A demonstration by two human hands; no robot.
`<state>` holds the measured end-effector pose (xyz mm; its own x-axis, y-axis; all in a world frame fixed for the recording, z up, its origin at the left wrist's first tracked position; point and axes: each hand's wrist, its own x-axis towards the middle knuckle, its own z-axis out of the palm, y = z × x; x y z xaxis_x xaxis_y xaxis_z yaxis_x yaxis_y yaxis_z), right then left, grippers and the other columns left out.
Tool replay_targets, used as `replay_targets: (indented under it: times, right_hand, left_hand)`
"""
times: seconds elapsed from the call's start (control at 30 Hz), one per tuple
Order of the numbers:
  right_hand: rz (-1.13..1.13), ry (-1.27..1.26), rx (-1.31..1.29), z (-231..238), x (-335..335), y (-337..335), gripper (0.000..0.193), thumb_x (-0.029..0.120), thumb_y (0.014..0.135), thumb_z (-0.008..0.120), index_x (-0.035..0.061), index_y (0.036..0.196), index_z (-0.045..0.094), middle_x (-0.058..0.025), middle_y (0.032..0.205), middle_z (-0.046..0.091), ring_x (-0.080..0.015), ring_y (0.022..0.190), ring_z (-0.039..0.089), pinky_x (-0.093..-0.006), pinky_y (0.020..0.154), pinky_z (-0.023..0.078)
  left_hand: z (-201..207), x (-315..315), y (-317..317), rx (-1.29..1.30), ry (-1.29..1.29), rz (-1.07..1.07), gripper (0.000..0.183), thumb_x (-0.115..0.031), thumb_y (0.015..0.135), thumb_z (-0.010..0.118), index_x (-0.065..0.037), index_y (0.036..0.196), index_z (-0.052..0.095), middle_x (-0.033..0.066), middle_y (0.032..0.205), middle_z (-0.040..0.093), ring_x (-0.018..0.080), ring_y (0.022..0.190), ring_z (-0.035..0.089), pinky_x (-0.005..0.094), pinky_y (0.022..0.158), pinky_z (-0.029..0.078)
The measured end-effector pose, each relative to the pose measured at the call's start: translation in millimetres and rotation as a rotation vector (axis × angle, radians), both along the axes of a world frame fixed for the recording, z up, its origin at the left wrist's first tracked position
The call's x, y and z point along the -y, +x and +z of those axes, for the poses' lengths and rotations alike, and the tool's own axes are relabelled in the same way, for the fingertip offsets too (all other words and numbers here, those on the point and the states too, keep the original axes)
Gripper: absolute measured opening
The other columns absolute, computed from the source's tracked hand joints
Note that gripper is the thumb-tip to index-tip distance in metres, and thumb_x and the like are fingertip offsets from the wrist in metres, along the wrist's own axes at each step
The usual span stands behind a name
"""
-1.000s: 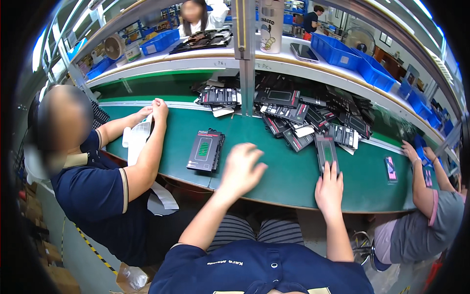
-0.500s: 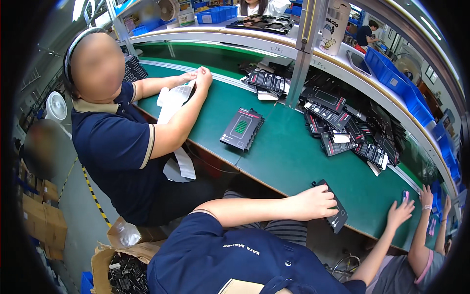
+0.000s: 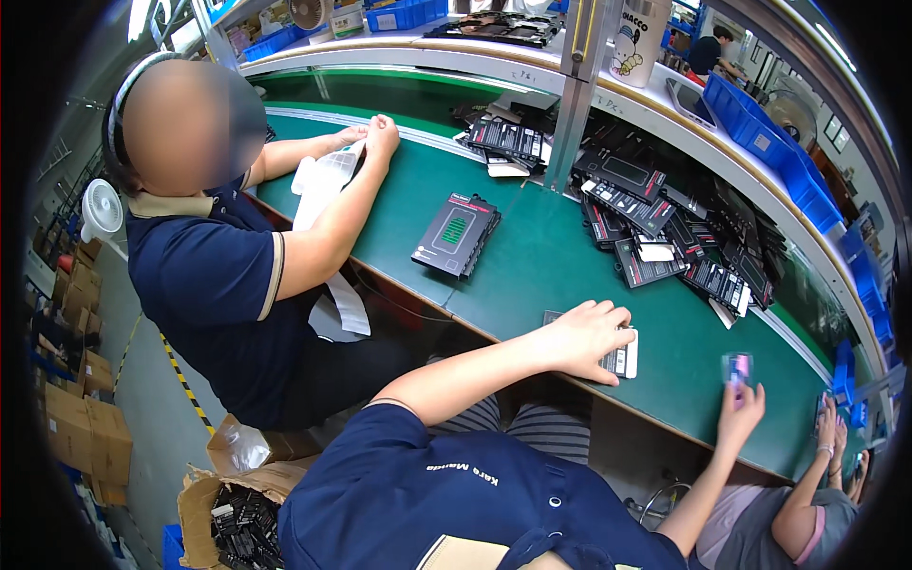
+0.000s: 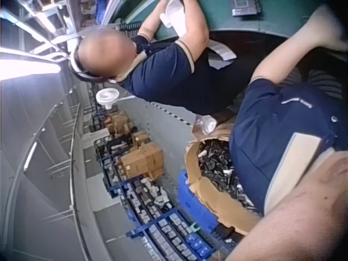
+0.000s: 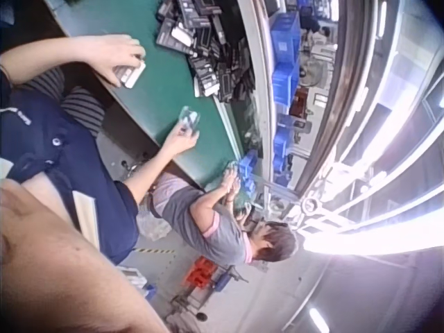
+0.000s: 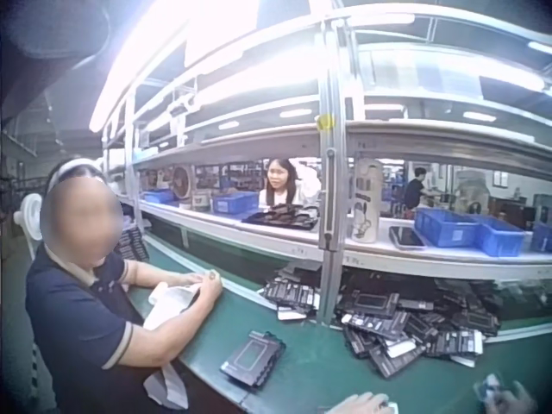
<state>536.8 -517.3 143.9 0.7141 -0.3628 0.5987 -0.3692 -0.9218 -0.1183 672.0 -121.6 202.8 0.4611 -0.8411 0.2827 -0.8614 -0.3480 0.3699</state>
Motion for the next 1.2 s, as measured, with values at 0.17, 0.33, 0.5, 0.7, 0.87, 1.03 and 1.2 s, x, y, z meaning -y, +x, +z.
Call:
replay_targets:
  times: [0.17, 0.33, 0.5, 0.7, 0.87, 1.03, 1.2]
  right_hand:
    - [0.337, 0.449, 0.026, 18, -105, 3, 0.031, 0.009, 0.063, 0.077, 0.0047, 0.08, 0.053, -0.0213, 0.117, 0.062, -0.0366, 0.109, 0.056, -0.0439, 0.094, 0.046]
    - [0.627, 0.644, -0.173, 45, -141, 16, 0.042, 0.009, 0.052, 0.083, 0.0047, 0.085, 0.057, -0.0181, 0.115, 0.064, -0.0341, 0.112, 0.057, -0.0429, 0.096, 0.045]
    - [0.98, 0.562, -0.443, 65, -147, 22, 0.047, 0.016, 0.052, 0.083, 0.0083, 0.09, 0.058, -0.0116, 0.114, 0.065, -0.0327, 0.113, 0.055, -0.0437, 0.102, 0.038]
    - [0.612, 0.808, -0.079, 38, -146, 32, 0.047, 0.014, 0.053, 0.082, 0.0063, 0.093, 0.057, -0.0112, 0.108, 0.062, -0.0311, 0.105, 0.056, -0.0391, 0.097, 0.042]
    - [0.77, 0.648, -0.327, 58, -154, 38, 0.048, 0.02, 0.061, 0.086, 0.0089, 0.101, 0.063, -0.0117, 0.124, 0.063, -0.0299, 0.122, 0.053, -0.0484, 0.111, 0.031]
    - [0.849, 0.623, -0.556, 68, -149, 39, 0.057, 0.021, 0.066, 0.085, 0.011, 0.117, 0.061, -0.0103, 0.139, 0.056, -0.0322, 0.14, 0.04, -0.0635, 0.117, 0.011]
    - [1.07, 0.604, -0.38, 43, -188, 49, 0.073, -0.001, 0.074, 0.061, 0.0082, 0.144, 0.043, -0.0207, 0.161, 0.024, -0.0383, 0.15, 0.021, -0.0617, 0.119, 0.01]
  left_hand:
    - [-6, 2, 7, -0.043, 0.002, -0.071, 0.069, -0.041, 0.066, 0.079, -0.009, 0.125, 0.06, 0.0152, 0.123, 0.051, 0.0307, 0.114, 0.047, 0.0405, 0.093, 0.039]
    - [-3, 1, 7, -0.077, -0.039, -0.068, 0.072, -0.04, 0.065, 0.08, -0.006, 0.124, 0.057, 0.0148, 0.12, 0.052, 0.0317, 0.114, 0.049, 0.0423, 0.096, 0.04]
    - [-4, -6, 15, -0.122, -0.068, -0.013, 0.079, -0.043, 0.062, 0.082, 0.001, 0.122, 0.056, 0.0157, 0.118, 0.054, 0.033, 0.115, 0.051, 0.0421, 0.103, 0.041]
    - [-2, -3, 16, -0.134, -0.089, -0.022, 0.078, -0.044, 0.063, 0.084, 0.004, 0.118, 0.058, 0.0171, 0.118, 0.055, 0.0333, 0.114, 0.052, 0.0408, 0.102, 0.043]
    - [-7, -9, 19, -0.117, -0.136, -0.002, 0.076, -0.041, 0.058, 0.086, 0.006, 0.112, 0.06, 0.0194, 0.116, 0.057, 0.0355, 0.109, 0.055, 0.0417, 0.098, 0.046]
    - [-9, -8, 18, -0.063, -0.145, -0.016, 0.072, -0.041, 0.059, 0.085, 0.005, 0.109, 0.061, 0.0182, 0.117, 0.058, 0.0342, 0.11, 0.055, 0.0413, 0.097, 0.047]
    - [-4, 4, 16, -0.069, -0.131, -0.063, 0.072, -0.04, 0.059, 0.086, 0.002, 0.112, 0.06, 0.0183, 0.118, 0.061, 0.0357, 0.113, 0.057, 0.0444, 0.101, 0.044]
